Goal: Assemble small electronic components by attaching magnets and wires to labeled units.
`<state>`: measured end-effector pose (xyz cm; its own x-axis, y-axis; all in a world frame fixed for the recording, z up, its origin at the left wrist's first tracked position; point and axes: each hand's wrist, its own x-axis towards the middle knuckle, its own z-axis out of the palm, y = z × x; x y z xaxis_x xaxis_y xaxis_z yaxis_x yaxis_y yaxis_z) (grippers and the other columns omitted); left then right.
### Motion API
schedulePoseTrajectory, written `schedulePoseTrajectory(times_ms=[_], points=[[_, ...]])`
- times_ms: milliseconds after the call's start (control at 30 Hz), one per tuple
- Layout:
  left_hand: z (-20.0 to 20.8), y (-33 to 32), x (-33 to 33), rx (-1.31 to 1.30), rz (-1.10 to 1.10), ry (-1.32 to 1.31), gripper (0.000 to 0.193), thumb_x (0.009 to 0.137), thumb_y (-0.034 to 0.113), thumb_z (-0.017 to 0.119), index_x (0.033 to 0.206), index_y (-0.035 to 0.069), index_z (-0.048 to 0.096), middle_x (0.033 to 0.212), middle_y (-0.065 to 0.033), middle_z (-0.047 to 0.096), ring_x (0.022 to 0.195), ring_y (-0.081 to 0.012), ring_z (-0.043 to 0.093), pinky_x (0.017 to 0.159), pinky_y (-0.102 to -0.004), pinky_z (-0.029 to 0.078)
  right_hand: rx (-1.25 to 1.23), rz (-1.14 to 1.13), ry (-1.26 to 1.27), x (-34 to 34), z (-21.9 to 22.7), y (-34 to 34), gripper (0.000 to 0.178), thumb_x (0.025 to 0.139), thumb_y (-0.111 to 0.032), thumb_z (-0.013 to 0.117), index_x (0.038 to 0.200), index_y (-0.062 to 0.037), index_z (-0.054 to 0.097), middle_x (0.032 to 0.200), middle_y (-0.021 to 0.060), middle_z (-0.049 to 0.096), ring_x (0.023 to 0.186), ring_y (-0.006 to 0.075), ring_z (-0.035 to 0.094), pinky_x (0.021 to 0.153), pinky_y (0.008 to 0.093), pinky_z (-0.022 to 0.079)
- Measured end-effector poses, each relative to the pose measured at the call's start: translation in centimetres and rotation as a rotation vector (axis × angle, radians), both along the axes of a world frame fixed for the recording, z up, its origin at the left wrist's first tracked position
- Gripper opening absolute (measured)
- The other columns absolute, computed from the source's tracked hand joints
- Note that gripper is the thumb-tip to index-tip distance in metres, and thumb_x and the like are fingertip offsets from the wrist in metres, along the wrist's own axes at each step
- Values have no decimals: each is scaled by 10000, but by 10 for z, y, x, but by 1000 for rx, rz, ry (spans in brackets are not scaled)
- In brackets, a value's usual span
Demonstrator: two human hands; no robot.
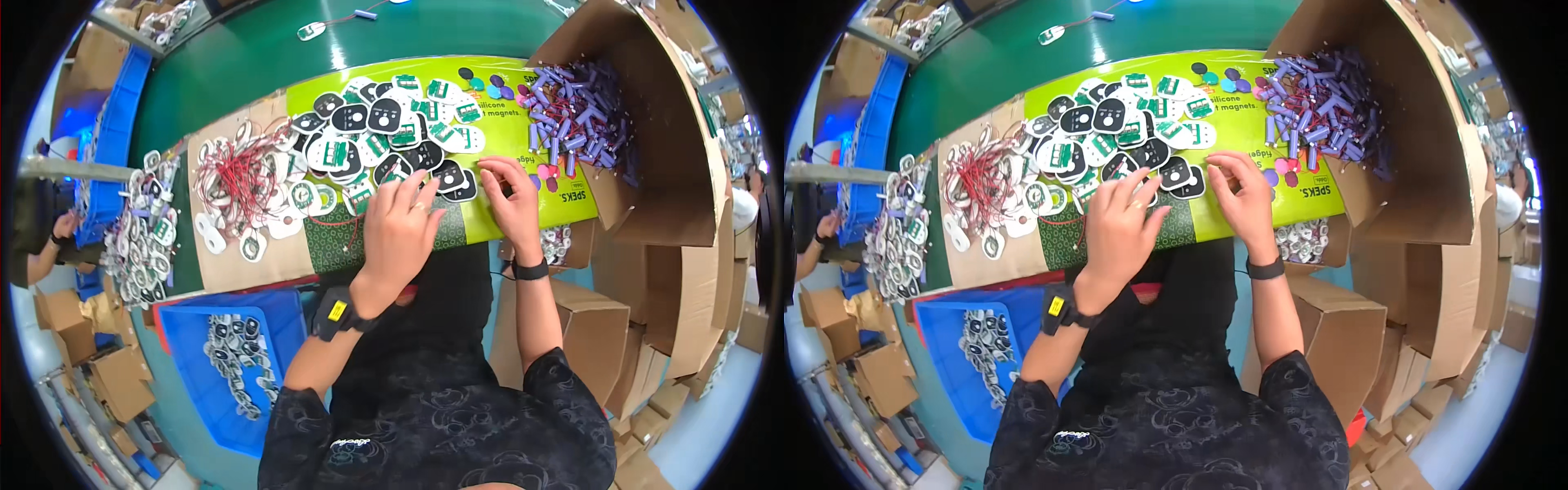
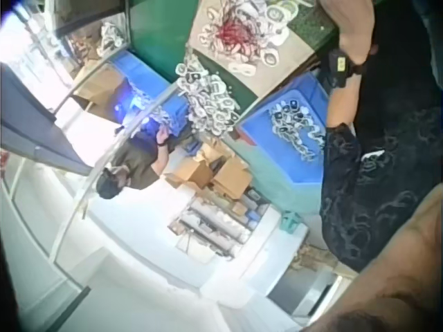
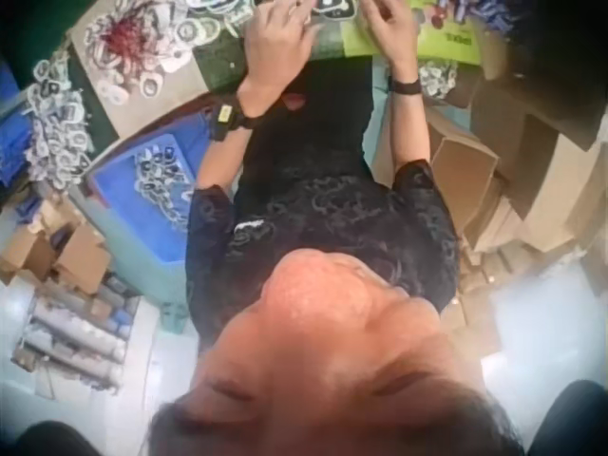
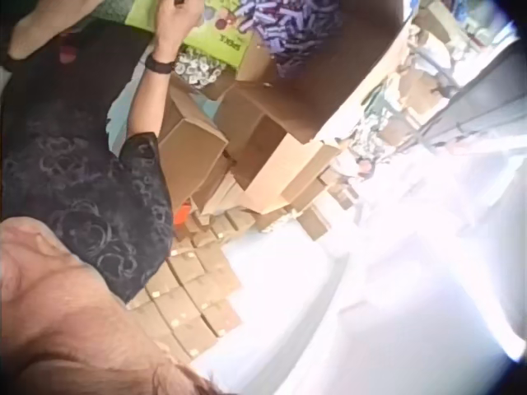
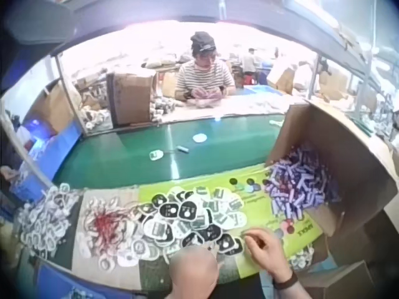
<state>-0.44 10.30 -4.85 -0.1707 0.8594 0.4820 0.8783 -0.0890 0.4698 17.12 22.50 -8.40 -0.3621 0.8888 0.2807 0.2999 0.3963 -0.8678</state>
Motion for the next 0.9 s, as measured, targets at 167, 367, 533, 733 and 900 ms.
schedulePoseTrajectory(times_ms=[167,367,533,733,900], points=[[-20,29,1,56,40,46,319,800,158,777,1107,83,731,1178,-37,643,1008,-265,553,876,-397,443,41,1,18,0,-7,-2,106,944,-71,677,1024,-15,719,1030,36,693,726,60,594,659,210,480],[7,18,-13,-32,123,-888,153,960,94,639,1075,1,676,1004,-123,712,844,-229,704,777,-331,528,-27,20,3,-2,-8,-1,107,952,-66,662,1016,2,715,1031,48,696,768,83,603,690,224,483],[-14,-35,-31,32,-226,-1612,318,1005,52,562,1308,-29,511,1126,-143,690,996,-220,698,852,-346,582,70,40,7,6,-8,3,105,949,-60,661,998,17,712,1032,65,706,863,123,637,754,248,506],[-37,-124,-44,-4,-242,-1845,430,934,22,588,1348,22,471,1196,-178,654,1050,-264,683,803,-390,620,199,-48,-73,-10,12,-26,100,948,-43,653,1016,-5,715,1068,93,709,948,172,659,813,277,516],[-61,-176,-47,-22,-92,-1862,470,908,-10,591,1356,31,453,1149,-177,661,1009,-251,686,733,-351,623,35,401,-8,-80,43,-99,280,865,4,707,1138,-46,669,1251,126,632,747,184,668,647,296,544]])
